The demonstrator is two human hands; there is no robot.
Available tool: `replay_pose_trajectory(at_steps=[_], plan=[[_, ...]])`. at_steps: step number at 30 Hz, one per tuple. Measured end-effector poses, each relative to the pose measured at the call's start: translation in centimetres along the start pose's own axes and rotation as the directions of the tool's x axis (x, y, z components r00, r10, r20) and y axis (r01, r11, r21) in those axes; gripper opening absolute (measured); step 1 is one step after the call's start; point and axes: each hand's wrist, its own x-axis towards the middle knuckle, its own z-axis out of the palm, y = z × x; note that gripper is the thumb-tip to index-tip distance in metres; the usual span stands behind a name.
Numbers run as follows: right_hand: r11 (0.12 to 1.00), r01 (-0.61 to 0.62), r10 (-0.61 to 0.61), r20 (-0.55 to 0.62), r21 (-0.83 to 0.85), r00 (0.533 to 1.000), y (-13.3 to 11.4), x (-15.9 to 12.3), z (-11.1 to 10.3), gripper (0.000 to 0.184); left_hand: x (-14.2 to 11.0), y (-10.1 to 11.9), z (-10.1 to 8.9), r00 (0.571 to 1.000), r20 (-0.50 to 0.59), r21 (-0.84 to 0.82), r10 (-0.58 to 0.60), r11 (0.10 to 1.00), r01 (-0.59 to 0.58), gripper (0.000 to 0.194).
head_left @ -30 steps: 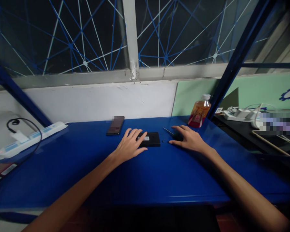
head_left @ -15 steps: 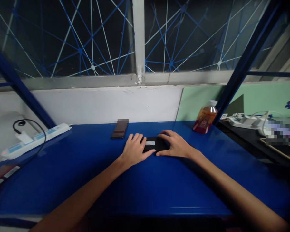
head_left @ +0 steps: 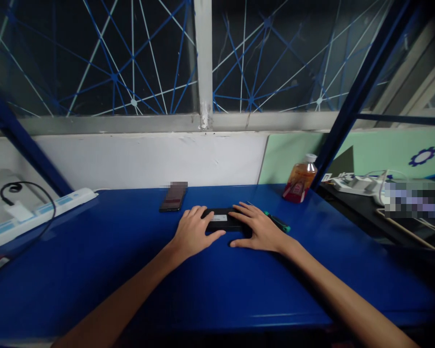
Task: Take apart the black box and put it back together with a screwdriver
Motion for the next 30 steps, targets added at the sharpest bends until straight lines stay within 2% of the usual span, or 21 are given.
replay_pose_trajectory(at_steps=[6,14,24,30], plan=[[1.000,-0.018,0.017,0.025,0.023,1.000,-0.1,-0.1,-0.1,0.093,0.1,0.0,0.1,1.000,0.007,0.021,0.015,1.000,-0.015,0.060],[0.998,-0.043,0.041,0.050,0.038,0.998,-0.3,0.0,-0.3,0.100,0.0,0.1,0.0,0.999,0.020,0.030,0.043,0.999,-0.043,0.052],[0.992,-0.064,0.060,0.045,0.108,0.997,-0.5,0.0,-0.2,0.097,0.3,0.3,-1.0,0.997,0.069,-0.014,0.015,1.000,-0.014,0.044],[0.994,-0.066,0.061,0.050,0.090,0.997,-0.5,0.1,-0.4,0.102,0.2,-0.4,-1.1,0.996,0.087,-0.034,0.009,0.999,-0.006,0.048]])
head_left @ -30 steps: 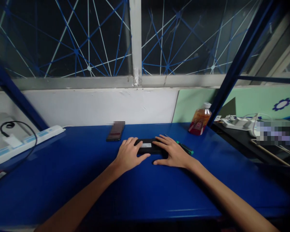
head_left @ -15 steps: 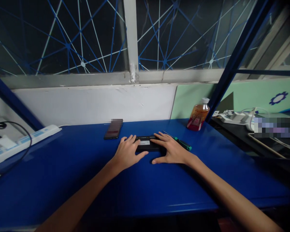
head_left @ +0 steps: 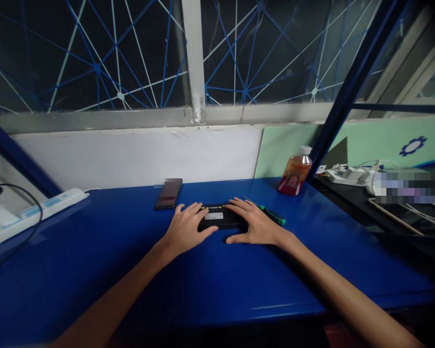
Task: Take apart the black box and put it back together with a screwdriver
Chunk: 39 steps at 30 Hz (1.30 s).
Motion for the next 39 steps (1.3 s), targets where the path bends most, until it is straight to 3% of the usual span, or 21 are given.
replay_pose_trajectory(at_steps=[13,25,39], plan=[[0.999,0.022,-0.021,0.016,-0.049,1.000,0.4,0.0,0.4,0.100,-0.2,-0.4,1.1,0.999,-0.021,0.026,0.047,0.999,-0.046,0.057],[0.999,0.017,-0.017,-0.014,-0.033,1.000,0.4,-0.1,0.4,0.091,0.0,-0.6,0.9,0.998,-0.022,0.009,0.054,0.999,-0.054,0.071],[1.000,0.012,-0.012,-0.005,-0.007,1.000,0.0,-0.3,0.2,0.073,-0.3,-0.6,0.1,0.995,0.071,-0.022,0.070,0.997,-0.069,0.086]])
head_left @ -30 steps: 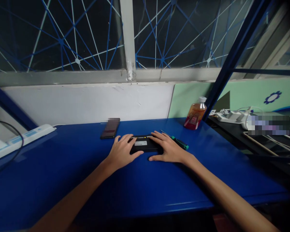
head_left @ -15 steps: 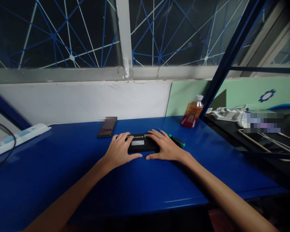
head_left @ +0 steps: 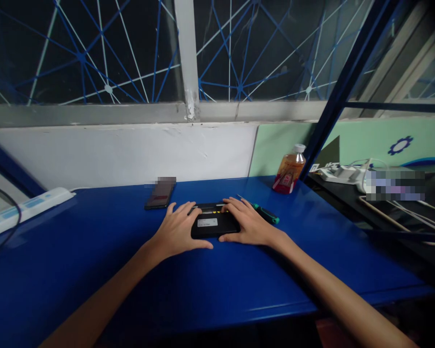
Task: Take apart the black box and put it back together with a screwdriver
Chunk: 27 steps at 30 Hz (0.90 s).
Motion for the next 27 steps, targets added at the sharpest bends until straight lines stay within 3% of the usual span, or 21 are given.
replay_pose_trajectory(at_steps=[7,16,27], plan=[[1.000,-0.001,0.000,0.023,0.026,1.000,-0.3,0.1,-0.3,0.080,-0.1,-0.4,0.5,1.000,-0.017,-0.037,0.005,0.999,-0.006,0.085],[0.995,-0.009,0.004,0.047,0.099,0.999,-0.1,0.2,-0.5,0.081,0.0,-0.2,-0.6,0.996,0.088,-0.066,-0.018,0.998,0.024,0.083],[0.996,0.044,-0.043,-0.018,0.076,0.999,0.0,0.1,-0.7,0.080,0.2,-0.3,-0.7,0.997,0.073,-0.115,-0.032,0.993,0.040,0.079]])
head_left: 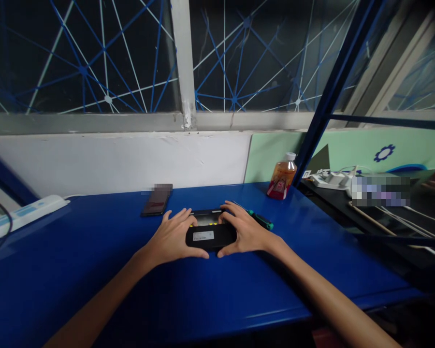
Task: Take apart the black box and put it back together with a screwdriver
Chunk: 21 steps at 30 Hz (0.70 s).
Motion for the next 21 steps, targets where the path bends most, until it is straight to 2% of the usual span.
replay_pose_trajectory(at_steps=[5,14,21], plan=[[0.999,0.046,-0.046,-0.066,-0.008,0.997,-0.30,0.08,-0.24,0.077,0.13,0.03,-0.30,0.999,-0.037,0.009,0.001,1.000,-0.001,0.072],[0.998,0.059,-0.058,-0.059,0.001,0.997,-0.58,0.05,-0.63,0.075,-0.42,0.67,-0.58,0.995,-0.098,0.131,0.030,0.991,-0.017,0.068],[0.999,0.044,-0.044,-0.059,0.011,0.997,-0.67,0.08,-0.68,0.075,-0.52,0.82,-0.57,0.999,-0.041,0.087,0.011,0.996,-0.007,0.074]])
